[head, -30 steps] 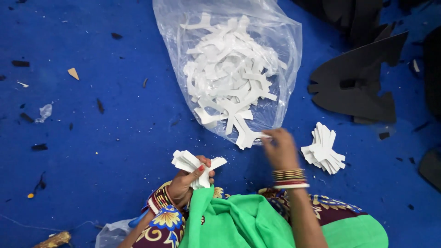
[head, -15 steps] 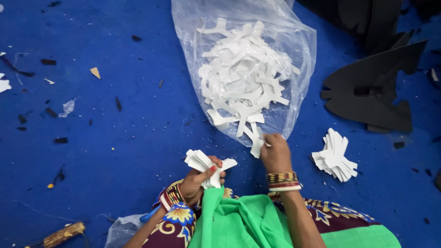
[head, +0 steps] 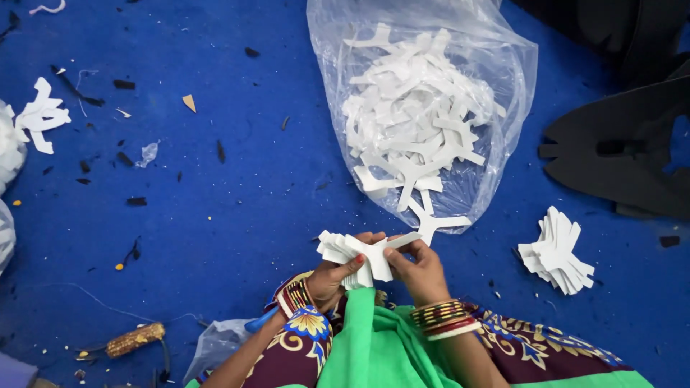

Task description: The person sorts and stacks white fabric shoe components from a plastic bag while sitting on a floor mat.

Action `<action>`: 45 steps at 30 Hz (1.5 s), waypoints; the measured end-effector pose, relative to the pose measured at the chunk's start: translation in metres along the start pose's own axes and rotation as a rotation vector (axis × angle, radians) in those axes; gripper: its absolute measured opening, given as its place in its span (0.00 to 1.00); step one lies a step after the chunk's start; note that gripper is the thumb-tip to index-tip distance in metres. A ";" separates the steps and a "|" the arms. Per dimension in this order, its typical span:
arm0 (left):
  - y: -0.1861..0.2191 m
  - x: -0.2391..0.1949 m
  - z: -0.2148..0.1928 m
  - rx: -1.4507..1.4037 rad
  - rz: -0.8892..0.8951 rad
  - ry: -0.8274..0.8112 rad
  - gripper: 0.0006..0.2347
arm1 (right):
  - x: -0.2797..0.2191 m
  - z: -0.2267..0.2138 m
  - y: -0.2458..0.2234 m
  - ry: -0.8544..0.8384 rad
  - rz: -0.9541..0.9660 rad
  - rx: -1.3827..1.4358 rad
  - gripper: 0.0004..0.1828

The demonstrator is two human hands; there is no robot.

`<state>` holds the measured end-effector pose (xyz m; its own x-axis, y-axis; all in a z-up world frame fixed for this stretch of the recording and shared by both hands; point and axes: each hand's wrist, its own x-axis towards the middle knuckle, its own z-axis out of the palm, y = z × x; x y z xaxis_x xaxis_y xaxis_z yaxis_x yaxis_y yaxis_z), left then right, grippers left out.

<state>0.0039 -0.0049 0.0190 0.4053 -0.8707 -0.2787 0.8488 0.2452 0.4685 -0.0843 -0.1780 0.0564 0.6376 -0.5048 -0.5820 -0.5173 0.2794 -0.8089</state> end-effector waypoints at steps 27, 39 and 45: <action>-0.013 0.001 -0.011 0.000 0.063 0.115 0.12 | 0.006 -0.068 -0.042 0.444 -0.541 -1.208 0.09; 0.012 -0.005 0.010 0.133 -0.077 -0.067 0.20 | -0.033 0.006 -0.080 -0.107 -0.535 -1.036 0.05; -0.008 0.001 -0.007 -0.007 0.041 -0.103 0.13 | 0.005 -0.006 -0.076 0.020 -0.571 -0.884 0.07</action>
<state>0.0002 -0.0045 0.0092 0.4025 -0.8993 -0.1713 0.8349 0.2839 0.4715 -0.0456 -0.2067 0.1152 0.9126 -0.3893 -0.1250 -0.3802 -0.6955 -0.6097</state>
